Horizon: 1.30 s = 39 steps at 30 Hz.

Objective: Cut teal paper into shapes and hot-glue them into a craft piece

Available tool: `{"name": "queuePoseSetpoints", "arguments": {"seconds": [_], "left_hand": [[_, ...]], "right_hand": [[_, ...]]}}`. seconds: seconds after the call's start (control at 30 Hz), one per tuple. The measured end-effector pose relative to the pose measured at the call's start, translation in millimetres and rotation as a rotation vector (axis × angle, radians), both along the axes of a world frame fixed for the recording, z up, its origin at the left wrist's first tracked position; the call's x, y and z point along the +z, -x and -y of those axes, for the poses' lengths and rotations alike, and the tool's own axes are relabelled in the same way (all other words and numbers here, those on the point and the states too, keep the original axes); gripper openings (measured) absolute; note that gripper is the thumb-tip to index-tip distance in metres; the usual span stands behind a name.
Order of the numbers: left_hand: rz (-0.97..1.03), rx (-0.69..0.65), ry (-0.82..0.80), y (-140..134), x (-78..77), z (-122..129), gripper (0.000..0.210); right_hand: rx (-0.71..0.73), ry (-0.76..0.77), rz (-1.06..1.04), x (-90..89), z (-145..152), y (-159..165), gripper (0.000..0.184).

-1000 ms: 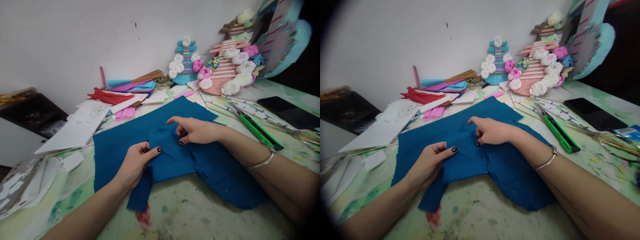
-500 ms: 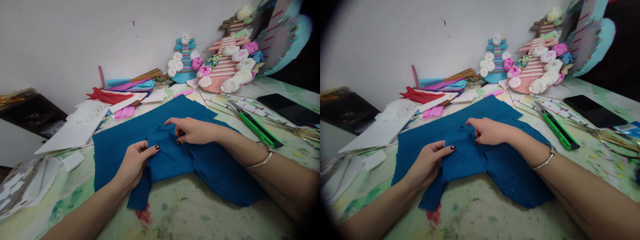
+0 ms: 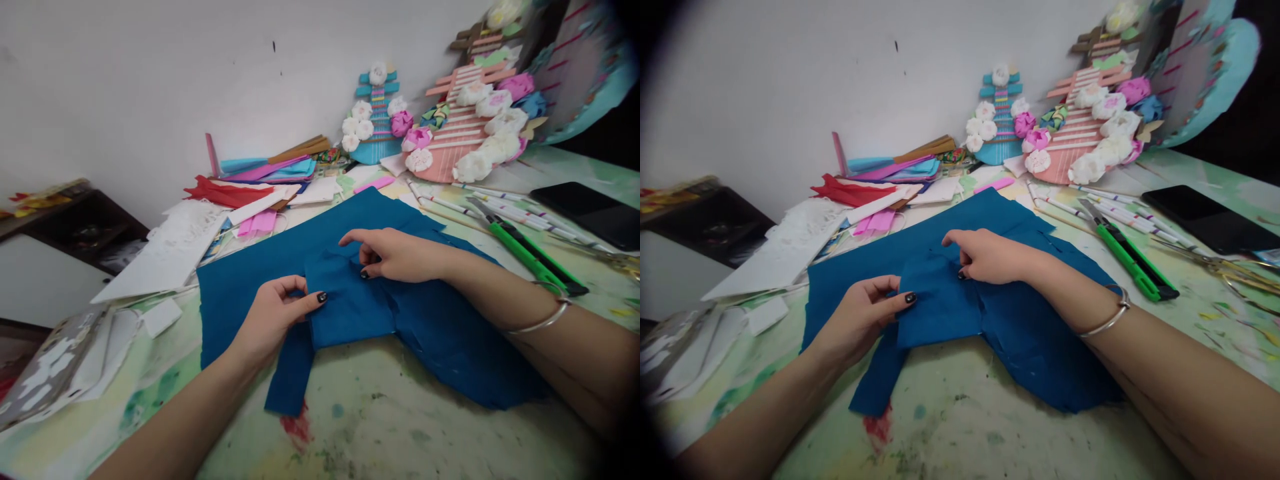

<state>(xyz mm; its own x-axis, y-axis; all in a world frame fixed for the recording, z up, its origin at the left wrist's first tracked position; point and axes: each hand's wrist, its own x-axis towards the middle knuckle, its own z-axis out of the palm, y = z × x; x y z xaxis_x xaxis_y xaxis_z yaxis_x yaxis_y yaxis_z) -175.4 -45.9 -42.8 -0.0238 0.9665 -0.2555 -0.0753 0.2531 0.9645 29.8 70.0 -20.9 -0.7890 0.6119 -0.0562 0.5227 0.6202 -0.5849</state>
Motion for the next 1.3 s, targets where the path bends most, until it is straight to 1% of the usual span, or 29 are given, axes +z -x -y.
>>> {"name": "queuePoseSetpoints", "arguments": {"seconds": [0.1, 0.27, 0.4, 0.47, 0.63, 0.73, 0.93, 1.1, 1.2, 1.3], "left_hand": [[-0.093, 0.014, -0.021, 2.9, 0.9, -0.9, 0.03], [-0.111, -0.012, -0.03, 3.0, 1.2, -1.4, 0.03], [-0.217, 0.033, -0.104, 0.9, 2.2, -1.6, 0.029], [-0.24, 0.04, -0.098, 0.9, 2.9, -1.8, 0.029], [-0.148, -0.021, -0.027, 4.1, 3.4, -2.7, 0.03], [-0.125, -0.009, -0.01, 4.3, 3.1, -4.3, 0.028], [-0.144, 0.002, 0.004, 1.3, 1.3, -4.5, 0.031], [-0.144, 0.021, -0.044, 0.4, 0.7, -1.6, 0.029], [-0.112, 0.03, -0.077, -0.9, 1.6, -0.4, 0.029], [-0.066, 0.0, -0.086, -1.7, 2.6, -0.1, 0.031]], "right_hand": [[-0.01, -0.011, 0.004, -0.9, -2.2, -0.8, 0.053], [-0.028, -0.02, 0.003, -1.3, -5.2, -1.9, 0.052], [-0.025, -0.007, 0.009, -0.4, -4.3, -1.4, 0.052], [-0.029, -0.01, 0.008, -0.1, -3.6, -1.2, 0.052], [-0.034, -0.027, 0.005, -0.6, -3.4, -1.5, 0.052], [-0.029, -0.038, 0.001, -1.0, -3.6, -1.4, 0.051], [-0.026, -0.083, 0.029, -0.7, -1.7, 0.2, 0.048], [-0.012, -0.057, 0.031, 2.2, 0.1, 1.1, 0.045], [-0.009, -0.04, 0.036, 3.7, 0.2, 1.5, 0.043], [-0.01, -0.03, 0.051, 4.7, 0.1, 1.4, 0.041]]}}
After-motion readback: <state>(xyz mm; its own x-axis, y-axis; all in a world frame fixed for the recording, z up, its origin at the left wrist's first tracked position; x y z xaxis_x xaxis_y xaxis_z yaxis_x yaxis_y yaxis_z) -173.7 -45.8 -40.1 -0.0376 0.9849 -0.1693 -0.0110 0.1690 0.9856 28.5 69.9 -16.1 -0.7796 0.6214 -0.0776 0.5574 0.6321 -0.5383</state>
